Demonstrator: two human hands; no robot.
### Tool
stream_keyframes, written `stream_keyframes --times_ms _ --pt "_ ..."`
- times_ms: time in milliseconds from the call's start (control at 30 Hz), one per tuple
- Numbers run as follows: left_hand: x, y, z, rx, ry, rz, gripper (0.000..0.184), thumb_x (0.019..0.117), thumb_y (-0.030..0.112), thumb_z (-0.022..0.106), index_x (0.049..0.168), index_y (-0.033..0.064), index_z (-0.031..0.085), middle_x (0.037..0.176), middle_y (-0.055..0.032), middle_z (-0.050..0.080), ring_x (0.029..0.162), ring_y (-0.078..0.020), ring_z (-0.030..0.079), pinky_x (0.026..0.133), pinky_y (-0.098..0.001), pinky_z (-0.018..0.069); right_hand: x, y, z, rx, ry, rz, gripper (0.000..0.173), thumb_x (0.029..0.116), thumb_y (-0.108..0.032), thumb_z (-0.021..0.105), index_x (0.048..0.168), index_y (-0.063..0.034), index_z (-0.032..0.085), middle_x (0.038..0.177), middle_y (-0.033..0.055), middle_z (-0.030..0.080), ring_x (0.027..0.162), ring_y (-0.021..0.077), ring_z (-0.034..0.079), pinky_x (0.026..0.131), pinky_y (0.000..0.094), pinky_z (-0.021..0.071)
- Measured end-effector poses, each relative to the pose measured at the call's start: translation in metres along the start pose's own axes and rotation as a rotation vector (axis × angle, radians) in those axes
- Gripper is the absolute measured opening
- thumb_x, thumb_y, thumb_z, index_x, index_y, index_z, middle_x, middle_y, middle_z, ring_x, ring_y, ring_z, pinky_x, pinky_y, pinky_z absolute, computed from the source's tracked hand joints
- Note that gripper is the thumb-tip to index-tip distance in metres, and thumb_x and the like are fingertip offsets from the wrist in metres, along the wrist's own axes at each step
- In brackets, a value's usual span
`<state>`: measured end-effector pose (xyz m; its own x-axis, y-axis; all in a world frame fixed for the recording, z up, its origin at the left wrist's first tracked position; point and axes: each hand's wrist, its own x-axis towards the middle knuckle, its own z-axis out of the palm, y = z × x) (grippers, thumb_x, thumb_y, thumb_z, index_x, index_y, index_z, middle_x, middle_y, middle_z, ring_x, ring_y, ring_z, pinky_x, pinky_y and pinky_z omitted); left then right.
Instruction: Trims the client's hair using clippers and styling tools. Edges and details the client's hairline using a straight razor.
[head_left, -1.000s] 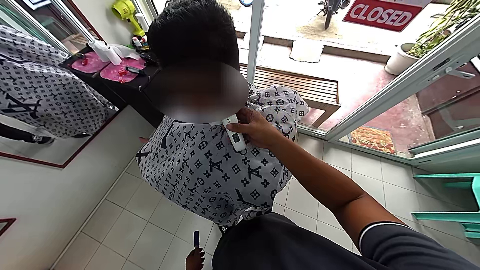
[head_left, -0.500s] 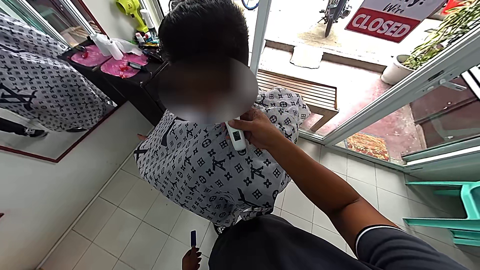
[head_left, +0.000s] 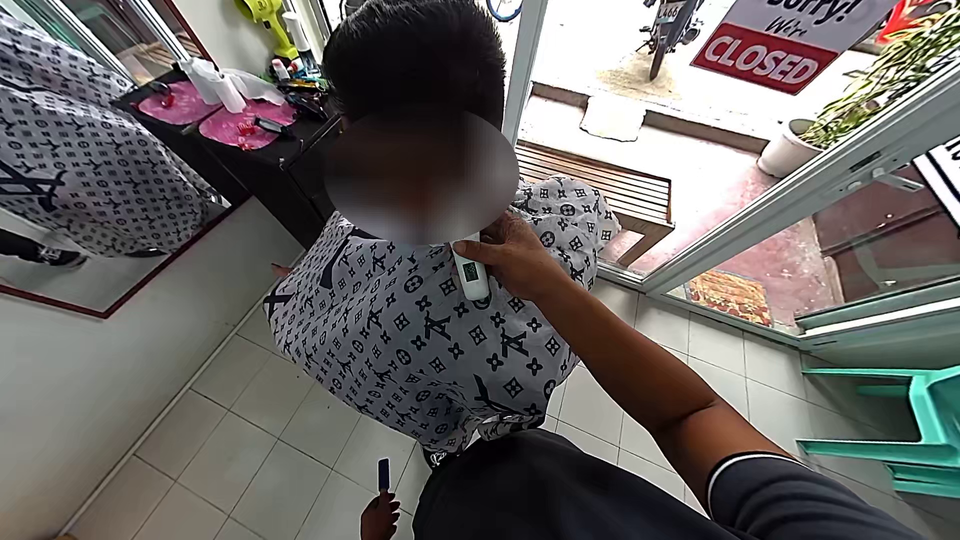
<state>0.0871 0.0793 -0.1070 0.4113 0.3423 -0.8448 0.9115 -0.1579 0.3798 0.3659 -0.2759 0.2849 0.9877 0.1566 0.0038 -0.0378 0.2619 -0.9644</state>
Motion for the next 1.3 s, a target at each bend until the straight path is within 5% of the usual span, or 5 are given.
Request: stream_keyframes --times_ms 167,267,533,1167,1300 --pt "0.000 0.001 -0.002 0.007 0.006 -0.008 0.052 0.1140 0.036 0.032 0.128 -0.0038 0.062 0.109 -0.0203 0.070 0.082 -0.0235 0.064 0.071 -0.0411 0.0511 0.001 -0.011 0.005 -0.413 0.015 -0.220 0.070 0.0881 -0.005 0.076 0.148 0.0014 0.040 0.133 0.0154 0.061 0.111 0.0187 0.067 0.090 0.0331 0.0597" --pt "0.003 -0.001 -0.004 -0.004 0.018 -0.001 0.052 0.1138 0.037 0.032 0.127 -0.0033 0.062 0.108 -0.0194 0.071 0.082 -0.0232 0.065 0.071 -0.0411 0.0513 -0.010 -0.004 -0.002 -0.930 0.069 -0.316 0.068 0.0887 -0.007 0.075 0.151 -0.0054 0.046 0.142 0.0172 0.056 0.122 0.0280 0.061 0.099 0.0444 0.0536" --pt "-0.004 0.003 -0.001 -0.003 0.013 -0.008 0.051 0.1140 0.036 0.033 0.126 -0.0038 0.062 0.107 -0.0197 0.070 0.080 -0.0226 0.063 0.069 -0.0403 0.0506 0.003 0.021 0.000 0.103 0.045 0.097 0.053 0.0922 0.005 0.067 0.141 -0.0018 0.046 0.117 0.0155 0.064 0.093 0.0253 0.070 0.079 0.0432 0.0624" --pt "-0.002 0.006 -0.011 -0.001 0.031 0.007 0.051 0.1140 0.036 0.032 0.127 -0.0038 0.062 0.109 -0.0203 0.070 0.083 -0.0245 0.065 0.072 -0.0417 0.0515 0.007 -0.001 0.033 -0.231 0.123 -0.169 0.073 0.0842 -0.004 0.081 0.145 0.0042 0.041 0.128 0.0177 0.061 0.110 0.0167 0.067 0.093 0.0290 0.0574" --pt "0.001 0.007 -0.011 -0.015 0.032 0.006 0.051 0.1140 0.036 0.032 0.127 -0.0033 0.063 0.109 -0.0196 0.070 0.083 -0.0235 0.064 0.071 -0.0410 0.0511 0.008 0.006 0.028 -0.149 0.125 -0.082 0.069 0.0842 -0.003 0.081 0.143 0.0020 0.045 0.124 0.0164 0.063 0.100 0.0184 0.070 0.084 0.0319 0.0610"
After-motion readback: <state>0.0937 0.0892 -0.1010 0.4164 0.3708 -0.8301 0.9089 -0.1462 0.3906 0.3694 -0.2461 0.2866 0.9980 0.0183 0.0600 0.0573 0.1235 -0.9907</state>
